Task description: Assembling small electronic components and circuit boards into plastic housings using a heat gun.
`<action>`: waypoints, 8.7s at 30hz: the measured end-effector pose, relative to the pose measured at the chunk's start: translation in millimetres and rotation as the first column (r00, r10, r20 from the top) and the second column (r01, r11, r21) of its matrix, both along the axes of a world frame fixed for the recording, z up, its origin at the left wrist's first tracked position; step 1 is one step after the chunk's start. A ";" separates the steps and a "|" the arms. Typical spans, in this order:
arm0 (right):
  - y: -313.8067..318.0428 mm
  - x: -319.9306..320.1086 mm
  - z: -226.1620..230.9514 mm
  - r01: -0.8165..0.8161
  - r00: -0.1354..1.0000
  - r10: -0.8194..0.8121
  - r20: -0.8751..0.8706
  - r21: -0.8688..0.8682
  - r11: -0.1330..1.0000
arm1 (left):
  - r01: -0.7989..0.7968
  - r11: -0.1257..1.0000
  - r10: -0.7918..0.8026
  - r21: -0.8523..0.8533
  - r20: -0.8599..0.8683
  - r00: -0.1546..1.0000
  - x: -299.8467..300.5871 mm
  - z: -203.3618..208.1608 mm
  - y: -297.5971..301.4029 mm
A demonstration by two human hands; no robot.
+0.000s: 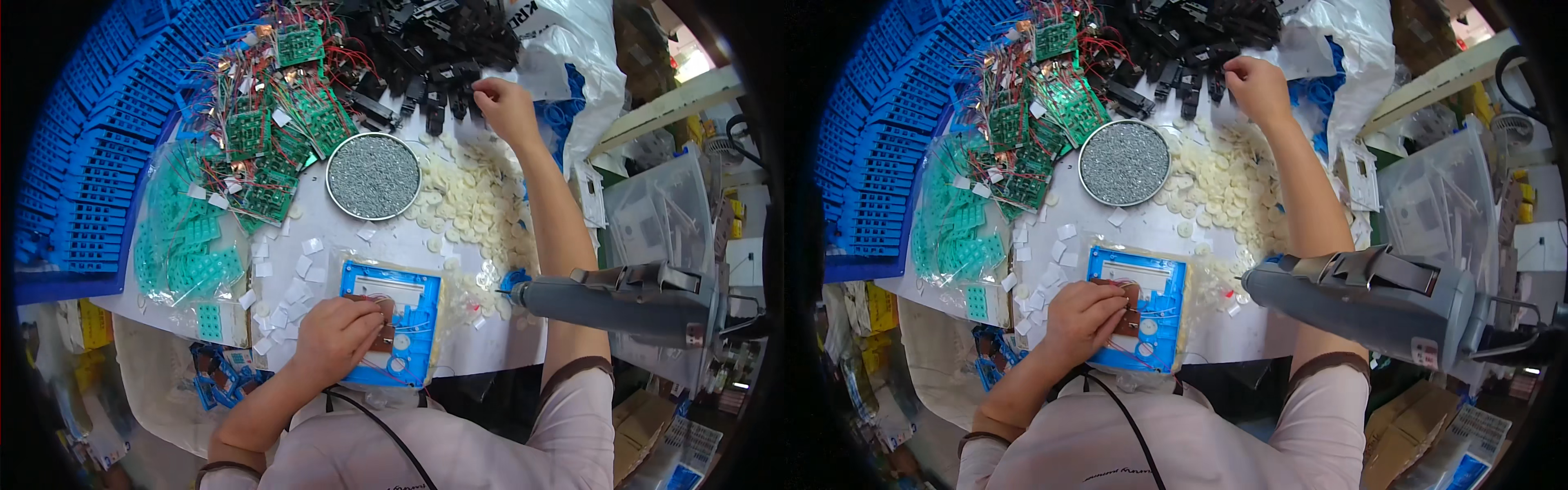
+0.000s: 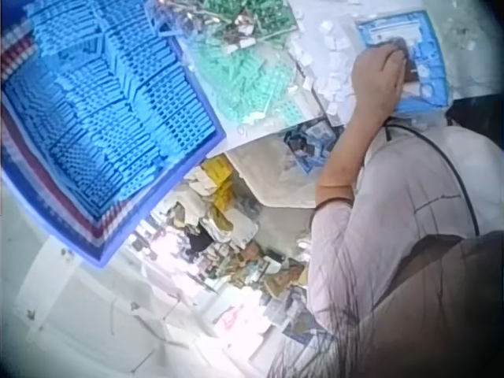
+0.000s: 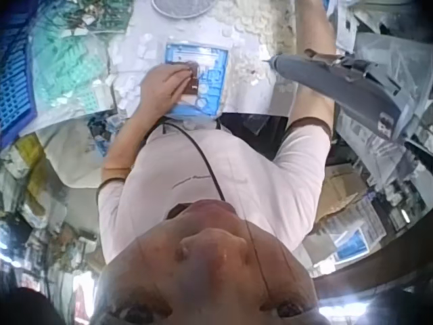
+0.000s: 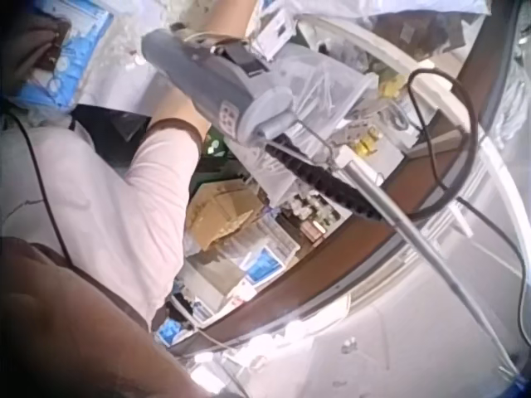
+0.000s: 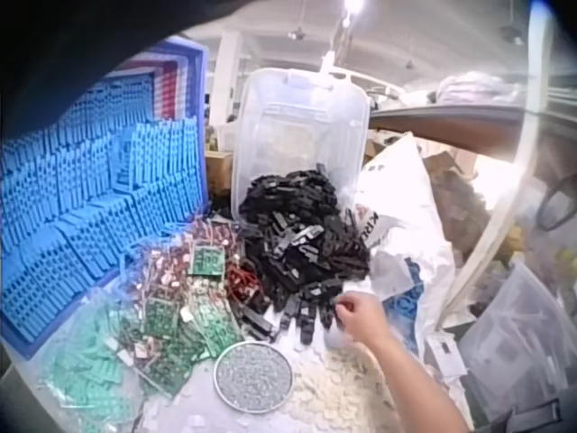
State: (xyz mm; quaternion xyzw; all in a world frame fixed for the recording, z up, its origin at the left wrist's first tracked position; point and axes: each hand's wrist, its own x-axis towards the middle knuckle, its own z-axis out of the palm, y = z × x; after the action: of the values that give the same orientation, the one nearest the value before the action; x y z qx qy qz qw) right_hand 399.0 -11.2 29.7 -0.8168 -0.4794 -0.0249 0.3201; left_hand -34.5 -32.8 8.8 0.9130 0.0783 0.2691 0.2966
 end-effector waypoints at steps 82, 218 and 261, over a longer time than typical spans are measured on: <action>-169.2 -270.1 26.3 -0.275 0.693 0.048 -0.720 -0.203 0.940 | 0.464 0.881 -0.423 0.087 -0.292 0.858 28.9 36.6 69.1; -136.6 -234.8 77.7 -0.309 0.312 0.754 -0.578 0.689 0.655 | 0.161 0.976 -0.154 0.144 -0.062 0.986 16.0 51.9 38.3; -105.2 -288.9 33.9 -0.379 0.322 0.851 -0.415 0.767 0.517 | -0.062 0.997 0.065 0.040 -0.066 0.996 -35.0 -6.2 11.7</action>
State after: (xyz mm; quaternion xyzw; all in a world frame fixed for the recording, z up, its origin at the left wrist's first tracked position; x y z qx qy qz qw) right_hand 110.2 -116.4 63.6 -0.3505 -0.5536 0.3185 0.6850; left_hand -69.5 -21.1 2.6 0.9241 0.1122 0.2488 0.2676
